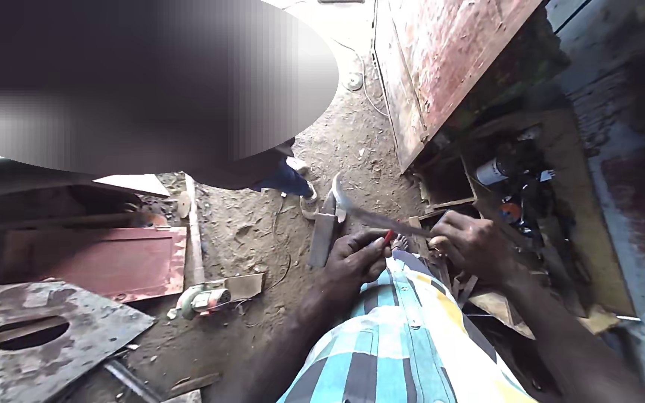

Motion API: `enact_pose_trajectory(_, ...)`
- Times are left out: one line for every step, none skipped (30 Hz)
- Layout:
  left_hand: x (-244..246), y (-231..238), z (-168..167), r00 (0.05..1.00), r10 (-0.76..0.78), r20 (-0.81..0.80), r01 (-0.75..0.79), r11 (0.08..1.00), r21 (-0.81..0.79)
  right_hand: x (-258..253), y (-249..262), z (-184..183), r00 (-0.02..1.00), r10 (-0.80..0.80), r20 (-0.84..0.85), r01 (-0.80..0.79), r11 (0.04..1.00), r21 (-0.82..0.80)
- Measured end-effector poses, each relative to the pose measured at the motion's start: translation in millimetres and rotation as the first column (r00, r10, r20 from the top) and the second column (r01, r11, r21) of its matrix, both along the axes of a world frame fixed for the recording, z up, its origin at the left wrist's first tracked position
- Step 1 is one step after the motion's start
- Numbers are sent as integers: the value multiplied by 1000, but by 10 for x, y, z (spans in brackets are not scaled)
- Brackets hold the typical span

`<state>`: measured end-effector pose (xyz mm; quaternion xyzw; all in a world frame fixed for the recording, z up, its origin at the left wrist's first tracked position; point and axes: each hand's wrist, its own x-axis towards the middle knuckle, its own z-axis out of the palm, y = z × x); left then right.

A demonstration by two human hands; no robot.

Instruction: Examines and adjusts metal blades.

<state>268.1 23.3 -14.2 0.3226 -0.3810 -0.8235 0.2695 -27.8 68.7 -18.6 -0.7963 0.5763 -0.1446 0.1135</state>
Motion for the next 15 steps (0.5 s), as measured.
enact_pose_trajectory(-17,26,31,1000,5,9,-5,1000,-5,-145,-34,4,999,-44,-6,44,999,7)
enact_pose_trajectory(-31,48,60,1000,11,17,-11,1000,-7,-316,-59,24,996,-86,1,86,996,-2)
enact_pose_trajectory(-44,60,63,1000,26,17,-26,1000,6,-474,-65,73,992,-122,46,123,992,-22)
enact_pose_trajectory(-65,54,40,998,57,17,-58,998,21,-601,-82,141,984,-133,121,140,989,-55)
enact_pose_trajectory(-85,40,5,995,95,25,-96,995,28,-682,-111,215,975,-118,187,134,988,-79)
enact_pose_trajectory(-95,39,-16,992,119,34,-120,992,34,-703,-108,284,969,-101,225,123,989,-85)
enact_pose_trajectory(-109,35,-23,990,135,42,-137,990,35,-683,-103,342,969,-75,237,97,992,-84)
enact_pose_trajectory(-119,21,-16,987,150,56,-151,988,29,-642,-129,360,972,-48,231,68,995,-77)
enact_pose_trajectory(-121,11,5,984,156,81,-158,987,16,-581,-158,324,975,-32,222,49,996,-71)
enact_pose_trajectory(-145,0,23,981,159,109,-159,987,-5,-535,-165,250,976,-51,210,64,996,-59)
enact_pose_trajectory(-182,-5,12,980,161,119,-158,987,-35,-510,-154,153,971,-99,217,110,993,-42)
enact_pose_trajectory(-193,-12,-14,979,169,114,-164,985,-54,-492,-130,44,961,-157,227,160,987,6)
enact_pose_trajectory(-181,-24,-47,978,181,102,-175,983,-59,-471,-101,-89,942,-215,256,205,976,66)
enact_pose_trajectory(-161,-41,-75,976,193,100,-188,980,-58,-455,-62,-258,916,-269,297,241,962,126)
enact_pose_trajectory(-144,-65,-114,974,201,105,-196,979,-55,-444,-6,-395,881,-335,334,277,938,210)
